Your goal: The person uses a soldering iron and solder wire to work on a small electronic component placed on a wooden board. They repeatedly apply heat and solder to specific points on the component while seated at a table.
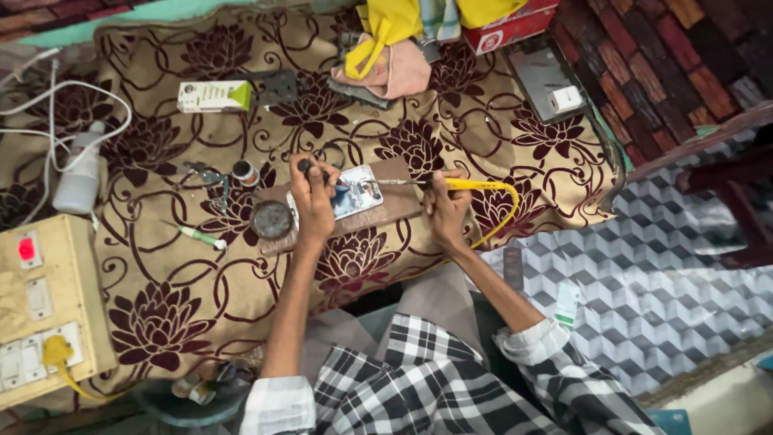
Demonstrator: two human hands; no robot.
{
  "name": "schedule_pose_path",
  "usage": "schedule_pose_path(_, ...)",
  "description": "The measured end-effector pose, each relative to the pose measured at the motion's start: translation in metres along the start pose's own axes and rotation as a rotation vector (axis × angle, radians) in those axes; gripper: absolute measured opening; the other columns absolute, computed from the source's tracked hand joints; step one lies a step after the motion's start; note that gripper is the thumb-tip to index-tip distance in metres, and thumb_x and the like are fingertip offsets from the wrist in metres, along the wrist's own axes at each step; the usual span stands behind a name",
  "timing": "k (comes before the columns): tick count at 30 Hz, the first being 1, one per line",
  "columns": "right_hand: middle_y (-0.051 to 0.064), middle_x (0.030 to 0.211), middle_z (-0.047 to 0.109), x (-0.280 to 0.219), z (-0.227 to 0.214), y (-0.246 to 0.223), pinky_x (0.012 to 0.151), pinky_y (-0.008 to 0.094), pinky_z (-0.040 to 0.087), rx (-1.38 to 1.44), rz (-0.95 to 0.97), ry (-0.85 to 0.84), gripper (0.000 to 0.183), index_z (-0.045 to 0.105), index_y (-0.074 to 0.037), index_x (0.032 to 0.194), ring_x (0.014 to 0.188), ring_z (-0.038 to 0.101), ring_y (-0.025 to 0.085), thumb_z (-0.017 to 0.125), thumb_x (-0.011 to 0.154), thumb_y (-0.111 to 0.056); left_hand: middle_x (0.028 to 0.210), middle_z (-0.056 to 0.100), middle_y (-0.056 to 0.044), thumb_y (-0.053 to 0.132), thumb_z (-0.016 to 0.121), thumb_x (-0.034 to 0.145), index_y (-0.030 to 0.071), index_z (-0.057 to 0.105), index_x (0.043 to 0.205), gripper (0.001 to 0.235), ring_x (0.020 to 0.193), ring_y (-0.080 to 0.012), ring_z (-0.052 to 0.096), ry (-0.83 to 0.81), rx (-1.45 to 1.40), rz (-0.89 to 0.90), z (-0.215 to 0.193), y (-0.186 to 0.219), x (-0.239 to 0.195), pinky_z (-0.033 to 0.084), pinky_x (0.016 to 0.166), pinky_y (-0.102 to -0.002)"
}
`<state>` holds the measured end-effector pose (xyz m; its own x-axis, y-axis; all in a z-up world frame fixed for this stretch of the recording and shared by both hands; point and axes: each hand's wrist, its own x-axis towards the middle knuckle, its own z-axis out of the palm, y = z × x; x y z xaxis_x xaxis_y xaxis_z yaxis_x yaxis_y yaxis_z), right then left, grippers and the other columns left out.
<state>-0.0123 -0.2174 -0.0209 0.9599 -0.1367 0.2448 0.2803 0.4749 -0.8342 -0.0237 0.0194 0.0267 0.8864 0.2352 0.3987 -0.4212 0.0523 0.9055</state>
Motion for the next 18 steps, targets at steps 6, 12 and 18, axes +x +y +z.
schedule_pose_path(6,0.001,0.062,0.054,-0.0034,0.0016,-0.0039,0.040,0.023,0.043,-0.082,0.056,0.032,0.025,0.049,-0.008,0.100,0.048,0.054,0.011,0.064,0.105,-0.028,0.076,0.046,0.003,0.057,0.036,0.112,0.011,0.037,0.110,0.046,0.063,-0.0047,0.041,-0.032,0.052,0.025,-0.0023,-0.0022,-0.0001,0.035,0.054,-0.020)
schedule_pose_path(12,-0.003,0.061,0.051,-0.0002,0.0004,0.0005,0.035,0.021,0.038,0.036,0.022,0.023,0.023,0.047,-0.009,0.100,0.044,0.046,0.007,0.064,0.105,-0.024,0.072,0.046,0.002,0.056,0.030,0.111,0.011,0.038,0.108,0.046,0.057,-0.0054,0.042,-0.020,0.098,0.016,0.0008,0.0002,0.0038,0.035,0.048,-0.020)
schedule_pose_path(18,-0.005,0.070,0.050,-0.0005,0.0048,-0.0043,0.037,0.022,0.036,0.081,0.057,0.167,0.019,0.043,-0.017,0.106,0.045,0.041,0.007,0.060,0.097,-0.013,0.075,0.048,0.000,0.054,0.032,0.113,0.009,0.038,0.115,0.045,0.061,-0.0062,0.039,-0.010,0.098,0.031,0.0000,-0.0009,0.0018,0.034,0.054,-0.022)
